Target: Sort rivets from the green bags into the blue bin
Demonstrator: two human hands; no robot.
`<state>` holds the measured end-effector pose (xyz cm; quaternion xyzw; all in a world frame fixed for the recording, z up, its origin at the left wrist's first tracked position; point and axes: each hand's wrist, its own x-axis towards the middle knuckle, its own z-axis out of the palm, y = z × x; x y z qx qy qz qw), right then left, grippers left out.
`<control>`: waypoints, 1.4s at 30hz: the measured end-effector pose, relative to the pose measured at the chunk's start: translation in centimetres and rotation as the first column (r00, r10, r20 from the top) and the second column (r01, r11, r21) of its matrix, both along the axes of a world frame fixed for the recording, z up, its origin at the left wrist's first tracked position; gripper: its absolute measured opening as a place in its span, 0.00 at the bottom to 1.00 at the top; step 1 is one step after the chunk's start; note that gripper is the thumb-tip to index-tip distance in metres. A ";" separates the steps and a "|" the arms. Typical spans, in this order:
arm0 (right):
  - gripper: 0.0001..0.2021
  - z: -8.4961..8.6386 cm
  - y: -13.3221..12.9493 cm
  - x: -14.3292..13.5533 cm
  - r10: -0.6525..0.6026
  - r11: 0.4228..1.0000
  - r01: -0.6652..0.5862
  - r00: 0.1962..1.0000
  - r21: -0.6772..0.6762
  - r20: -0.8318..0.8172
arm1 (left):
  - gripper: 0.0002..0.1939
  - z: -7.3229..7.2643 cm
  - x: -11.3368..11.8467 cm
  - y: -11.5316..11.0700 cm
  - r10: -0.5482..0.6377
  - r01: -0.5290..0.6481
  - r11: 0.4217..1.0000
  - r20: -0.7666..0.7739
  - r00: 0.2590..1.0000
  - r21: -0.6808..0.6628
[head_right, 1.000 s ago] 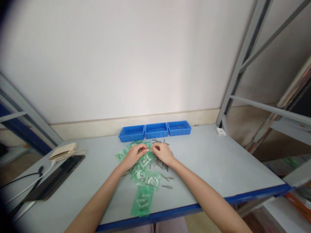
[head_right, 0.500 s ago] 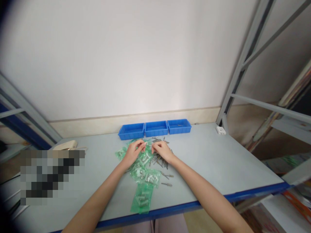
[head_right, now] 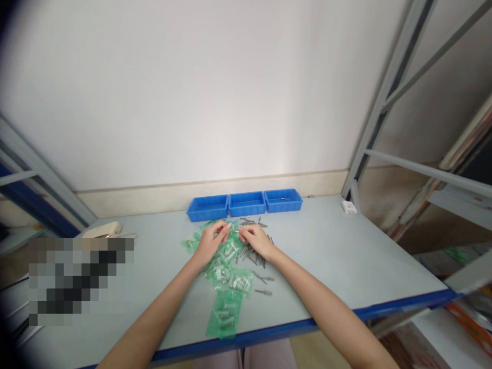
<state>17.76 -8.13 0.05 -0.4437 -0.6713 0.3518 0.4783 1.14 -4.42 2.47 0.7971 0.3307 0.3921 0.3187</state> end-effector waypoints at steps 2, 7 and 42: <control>0.18 -0.1 0.1 0.0 -0.023 1.000 0.023 0.999 0.004 -0.037 | 0.16 -0.2 0.0 0.2 -0.001 0.002 1.000 0.036 0.999 -0.013; 0.15 -0.2 0.4 0.2 -0.076 0.997 0.079 0.994 0.028 -0.083 | 0.13 -0.5 -0.1 0.5 0.000 0.001 1.000 0.069 0.998 -0.023; 0.03 -1.0 0.1 7.8 -0.005 1.000 0.016 0.803 -0.013 0.595 | 0.24 -1.2 -1.3 2.6 -0.003 0.023 0.990 0.149 0.989 -0.137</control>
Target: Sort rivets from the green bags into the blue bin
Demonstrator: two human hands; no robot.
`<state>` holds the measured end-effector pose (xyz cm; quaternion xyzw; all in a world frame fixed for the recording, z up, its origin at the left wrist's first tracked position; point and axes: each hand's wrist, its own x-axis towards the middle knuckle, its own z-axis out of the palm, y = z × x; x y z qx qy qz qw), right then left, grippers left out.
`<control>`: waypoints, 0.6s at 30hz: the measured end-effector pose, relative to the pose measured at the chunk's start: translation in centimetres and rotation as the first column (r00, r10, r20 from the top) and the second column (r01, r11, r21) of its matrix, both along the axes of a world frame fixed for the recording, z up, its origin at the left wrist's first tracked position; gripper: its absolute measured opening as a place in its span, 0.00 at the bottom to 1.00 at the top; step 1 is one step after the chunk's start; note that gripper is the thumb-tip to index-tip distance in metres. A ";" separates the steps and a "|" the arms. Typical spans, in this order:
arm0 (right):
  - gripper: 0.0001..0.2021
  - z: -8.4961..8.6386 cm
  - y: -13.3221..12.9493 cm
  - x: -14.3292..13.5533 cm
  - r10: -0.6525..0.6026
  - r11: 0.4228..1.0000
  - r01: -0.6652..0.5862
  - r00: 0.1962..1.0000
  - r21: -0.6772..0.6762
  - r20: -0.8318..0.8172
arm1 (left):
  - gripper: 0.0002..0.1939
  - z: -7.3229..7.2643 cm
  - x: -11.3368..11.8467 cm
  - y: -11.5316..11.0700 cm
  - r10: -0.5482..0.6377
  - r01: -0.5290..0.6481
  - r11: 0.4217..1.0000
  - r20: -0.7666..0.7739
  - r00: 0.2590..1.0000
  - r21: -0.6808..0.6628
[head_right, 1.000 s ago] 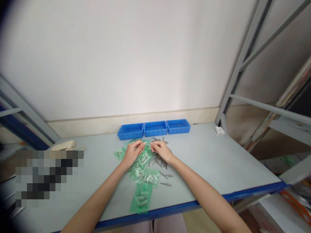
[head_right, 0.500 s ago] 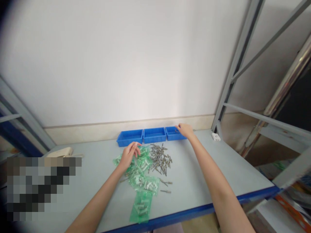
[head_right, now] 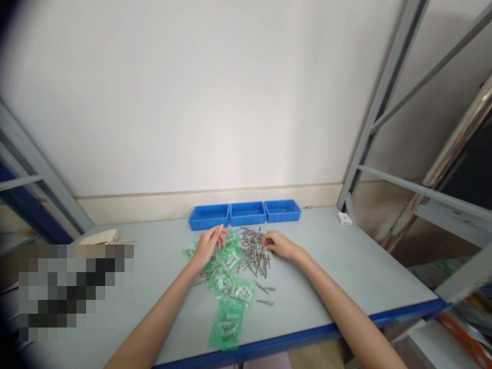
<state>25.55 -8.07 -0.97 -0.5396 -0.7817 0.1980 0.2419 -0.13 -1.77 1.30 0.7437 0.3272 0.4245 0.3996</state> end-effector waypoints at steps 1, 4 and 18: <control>0.02 0.1 0.0 0.0 -0.017 1.000 0.017 1.000 0.009 0.005 | 0.24 0.0 0.0 0.0 -0.002 0.002 1.000 -0.008 1.000 0.003; 0.03 0.9 0.1 -0.1 -0.089 0.994 0.086 0.995 0.059 0.037 | 0.23 -0.1 0.0 -0.1 -0.003 0.004 1.000 -0.032 0.999 0.022; 0.04 3.9 0.1 -6.0 -0.015 0.973 0.070 0.970 0.220 -0.242 | 0.17 0.4 0.8 -1.7 -0.152 0.168 0.984 -0.199 0.968 0.065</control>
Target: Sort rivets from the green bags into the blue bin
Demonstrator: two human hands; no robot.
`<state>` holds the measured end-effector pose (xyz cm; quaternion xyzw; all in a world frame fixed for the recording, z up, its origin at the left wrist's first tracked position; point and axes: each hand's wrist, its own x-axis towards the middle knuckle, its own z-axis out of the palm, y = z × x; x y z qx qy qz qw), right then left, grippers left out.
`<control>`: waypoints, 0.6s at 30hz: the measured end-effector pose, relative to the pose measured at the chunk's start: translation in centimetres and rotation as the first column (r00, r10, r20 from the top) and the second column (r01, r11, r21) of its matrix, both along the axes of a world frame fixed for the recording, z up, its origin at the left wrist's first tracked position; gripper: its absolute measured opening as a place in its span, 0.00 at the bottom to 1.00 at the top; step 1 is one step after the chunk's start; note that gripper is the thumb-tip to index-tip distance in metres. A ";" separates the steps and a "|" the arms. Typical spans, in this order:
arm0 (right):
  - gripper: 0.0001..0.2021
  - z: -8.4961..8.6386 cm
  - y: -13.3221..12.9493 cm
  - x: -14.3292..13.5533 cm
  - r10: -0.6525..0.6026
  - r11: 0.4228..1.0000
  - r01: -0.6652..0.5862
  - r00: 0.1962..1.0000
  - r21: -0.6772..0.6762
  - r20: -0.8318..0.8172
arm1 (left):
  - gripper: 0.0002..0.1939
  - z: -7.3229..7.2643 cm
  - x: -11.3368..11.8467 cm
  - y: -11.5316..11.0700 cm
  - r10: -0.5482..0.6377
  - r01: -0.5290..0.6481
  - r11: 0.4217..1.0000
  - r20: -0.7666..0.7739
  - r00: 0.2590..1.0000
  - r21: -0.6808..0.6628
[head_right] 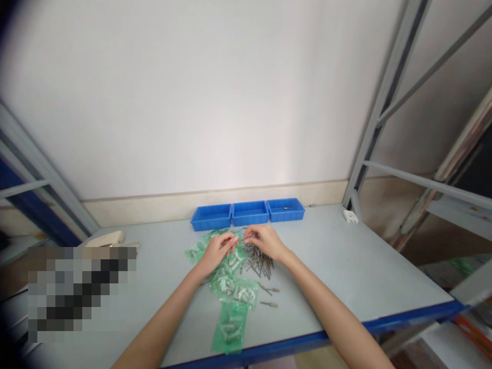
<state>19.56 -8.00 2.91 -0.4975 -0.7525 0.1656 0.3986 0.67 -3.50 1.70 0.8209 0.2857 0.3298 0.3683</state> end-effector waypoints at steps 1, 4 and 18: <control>0.04 -0.3 0.0 0.0 0.010 1.000 -0.010 0.999 0.004 -0.040 | 0.17 0.1 0.0 0.0 -0.013 0.013 1.000 0.007 1.000 -0.017; 0.05 -0.9 -0.2 0.1 0.024 1.000 -0.025 0.987 -0.001 -0.159 | 0.17 0.4 0.2 -0.3 -0.040 0.043 0.996 0.048 0.998 -0.075; 0.16 -1.4 -0.6 -0.5 -0.078 0.997 0.074 0.975 -0.027 -0.210 | 0.15 0.8 0.5 -1.1 -0.062 0.080 0.985 0.121 0.991 -0.151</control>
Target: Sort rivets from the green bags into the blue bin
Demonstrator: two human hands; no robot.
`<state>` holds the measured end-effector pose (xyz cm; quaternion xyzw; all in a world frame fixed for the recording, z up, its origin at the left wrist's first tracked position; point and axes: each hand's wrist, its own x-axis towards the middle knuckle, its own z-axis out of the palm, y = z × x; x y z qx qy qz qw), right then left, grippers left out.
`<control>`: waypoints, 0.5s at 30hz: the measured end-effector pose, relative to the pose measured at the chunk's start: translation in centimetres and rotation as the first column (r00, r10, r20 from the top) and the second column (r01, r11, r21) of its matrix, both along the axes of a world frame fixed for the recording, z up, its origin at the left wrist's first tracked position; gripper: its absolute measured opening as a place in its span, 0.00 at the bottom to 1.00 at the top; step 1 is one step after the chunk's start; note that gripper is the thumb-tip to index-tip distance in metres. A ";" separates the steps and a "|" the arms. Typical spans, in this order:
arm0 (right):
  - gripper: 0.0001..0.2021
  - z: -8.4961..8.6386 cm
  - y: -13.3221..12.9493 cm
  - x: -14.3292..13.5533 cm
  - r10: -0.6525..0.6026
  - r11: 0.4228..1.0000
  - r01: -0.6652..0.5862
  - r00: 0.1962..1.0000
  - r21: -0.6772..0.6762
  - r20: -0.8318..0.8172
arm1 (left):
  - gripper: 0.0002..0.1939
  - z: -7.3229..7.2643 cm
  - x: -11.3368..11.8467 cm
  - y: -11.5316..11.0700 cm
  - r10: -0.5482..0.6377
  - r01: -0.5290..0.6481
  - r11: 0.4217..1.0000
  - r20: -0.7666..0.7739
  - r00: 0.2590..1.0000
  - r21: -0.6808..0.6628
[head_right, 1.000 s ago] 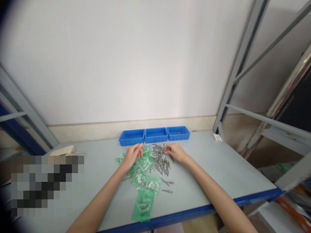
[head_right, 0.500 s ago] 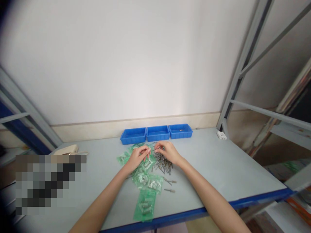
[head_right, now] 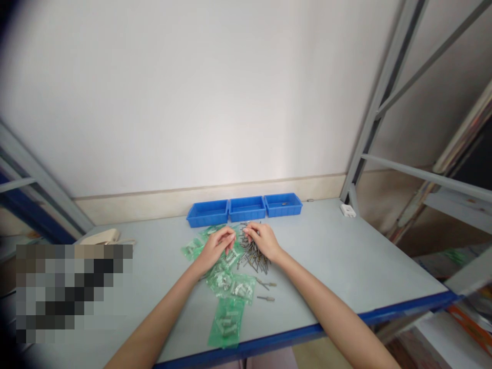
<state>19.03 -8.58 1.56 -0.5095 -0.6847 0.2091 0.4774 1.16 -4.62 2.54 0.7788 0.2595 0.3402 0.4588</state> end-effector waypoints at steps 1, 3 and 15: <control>0.16 0.1 -0.1 -0.1 0.009 1.000 -0.009 1.000 0.012 0.006 | 0.15 0.0 0.0 -0.1 -0.003 0.003 1.000 -0.005 1.000 0.008; 0.16 0.3 -0.3 -0.3 0.027 0.999 -0.028 0.999 0.036 0.016 | 0.15 0.0 0.0 -0.2 -0.005 0.005 1.000 -0.016 1.000 0.024; 0.24 0.1 -0.6 -0.8 -0.010 1.000 0.008 0.997 0.026 0.082 | 0.20 0.4 0.1 -0.5 0.043 -0.042 0.999 -0.019 0.999 0.010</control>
